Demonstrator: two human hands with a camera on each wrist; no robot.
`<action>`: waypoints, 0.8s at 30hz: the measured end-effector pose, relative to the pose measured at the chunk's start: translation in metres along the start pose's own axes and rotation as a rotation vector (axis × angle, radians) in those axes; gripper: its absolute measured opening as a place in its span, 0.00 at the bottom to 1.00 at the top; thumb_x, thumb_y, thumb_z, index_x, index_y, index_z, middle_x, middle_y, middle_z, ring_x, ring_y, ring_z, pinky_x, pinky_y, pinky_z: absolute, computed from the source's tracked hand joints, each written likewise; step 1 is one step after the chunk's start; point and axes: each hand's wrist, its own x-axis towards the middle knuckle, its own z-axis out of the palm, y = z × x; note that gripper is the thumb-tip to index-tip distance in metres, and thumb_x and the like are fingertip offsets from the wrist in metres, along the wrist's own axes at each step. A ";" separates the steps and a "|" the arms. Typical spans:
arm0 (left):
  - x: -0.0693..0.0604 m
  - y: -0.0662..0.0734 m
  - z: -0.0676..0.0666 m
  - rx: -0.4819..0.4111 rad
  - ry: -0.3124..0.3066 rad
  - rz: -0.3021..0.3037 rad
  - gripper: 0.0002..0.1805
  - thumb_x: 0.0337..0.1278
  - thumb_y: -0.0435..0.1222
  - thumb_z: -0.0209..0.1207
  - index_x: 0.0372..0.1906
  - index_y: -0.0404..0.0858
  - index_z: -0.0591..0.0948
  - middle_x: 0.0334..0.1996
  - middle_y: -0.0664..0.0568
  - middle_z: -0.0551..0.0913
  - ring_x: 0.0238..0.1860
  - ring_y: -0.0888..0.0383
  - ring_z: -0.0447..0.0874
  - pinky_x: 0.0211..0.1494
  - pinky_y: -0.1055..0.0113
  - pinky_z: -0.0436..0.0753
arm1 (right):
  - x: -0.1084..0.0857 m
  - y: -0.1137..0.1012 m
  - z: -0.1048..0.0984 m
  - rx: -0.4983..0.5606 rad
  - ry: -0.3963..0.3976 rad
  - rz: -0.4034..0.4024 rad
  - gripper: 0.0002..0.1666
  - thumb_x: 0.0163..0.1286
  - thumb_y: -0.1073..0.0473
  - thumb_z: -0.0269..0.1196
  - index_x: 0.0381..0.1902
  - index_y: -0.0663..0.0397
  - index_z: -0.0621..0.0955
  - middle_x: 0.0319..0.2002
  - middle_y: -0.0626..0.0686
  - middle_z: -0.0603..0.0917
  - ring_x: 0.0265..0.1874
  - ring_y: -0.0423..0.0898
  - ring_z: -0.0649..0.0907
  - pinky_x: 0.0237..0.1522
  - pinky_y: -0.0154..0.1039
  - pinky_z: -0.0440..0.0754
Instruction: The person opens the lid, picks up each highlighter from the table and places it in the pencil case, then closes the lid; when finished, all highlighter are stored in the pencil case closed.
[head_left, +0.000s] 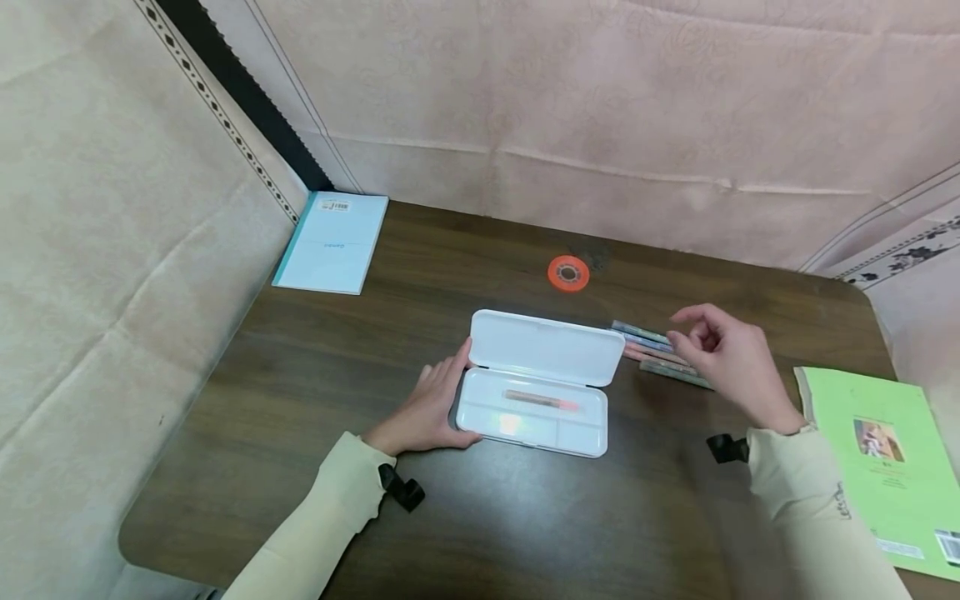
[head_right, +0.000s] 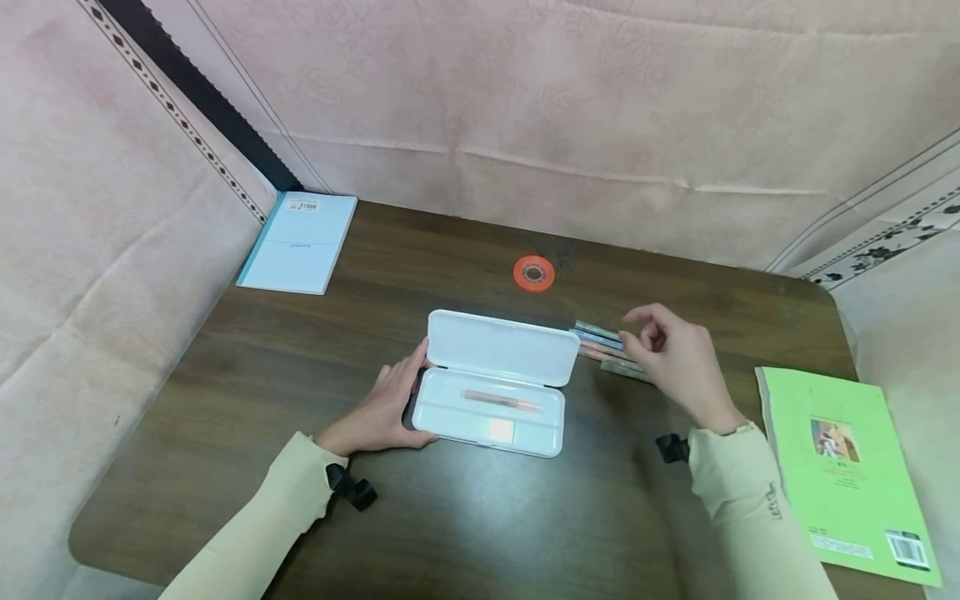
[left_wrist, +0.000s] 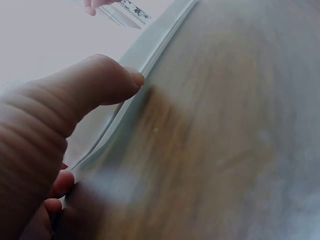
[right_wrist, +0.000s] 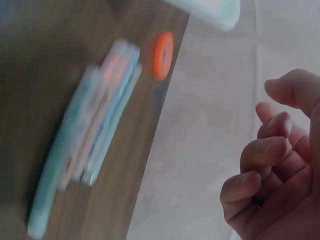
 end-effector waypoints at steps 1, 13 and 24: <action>0.000 0.000 0.000 0.000 -0.001 0.000 0.75 0.37 0.53 0.76 0.79 0.46 0.30 0.63 0.51 0.67 0.58 0.56 0.65 0.50 0.62 0.60 | 0.002 0.006 -0.003 -0.004 -0.003 0.006 0.11 0.67 0.57 0.66 0.46 0.50 0.82 0.24 0.48 0.76 0.20 0.40 0.72 0.26 0.30 0.68; -0.001 0.002 -0.002 0.001 -0.005 -0.003 0.75 0.37 0.53 0.76 0.79 0.44 0.31 0.63 0.50 0.67 0.60 0.55 0.66 0.51 0.60 0.61 | 0.022 0.065 -0.010 -0.076 -0.174 0.108 0.17 0.71 0.51 0.62 0.50 0.56 0.79 0.29 0.53 0.77 0.25 0.43 0.73 0.28 0.33 0.69; 0.000 0.002 -0.002 -0.004 -0.012 -0.010 0.75 0.37 0.52 0.76 0.79 0.45 0.31 0.63 0.50 0.67 0.60 0.55 0.66 0.51 0.61 0.60 | 0.021 0.100 0.004 -0.124 -0.323 0.145 0.15 0.71 0.52 0.61 0.48 0.56 0.81 0.34 0.53 0.80 0.29 0.45 0.75 0.32 0.39 0.72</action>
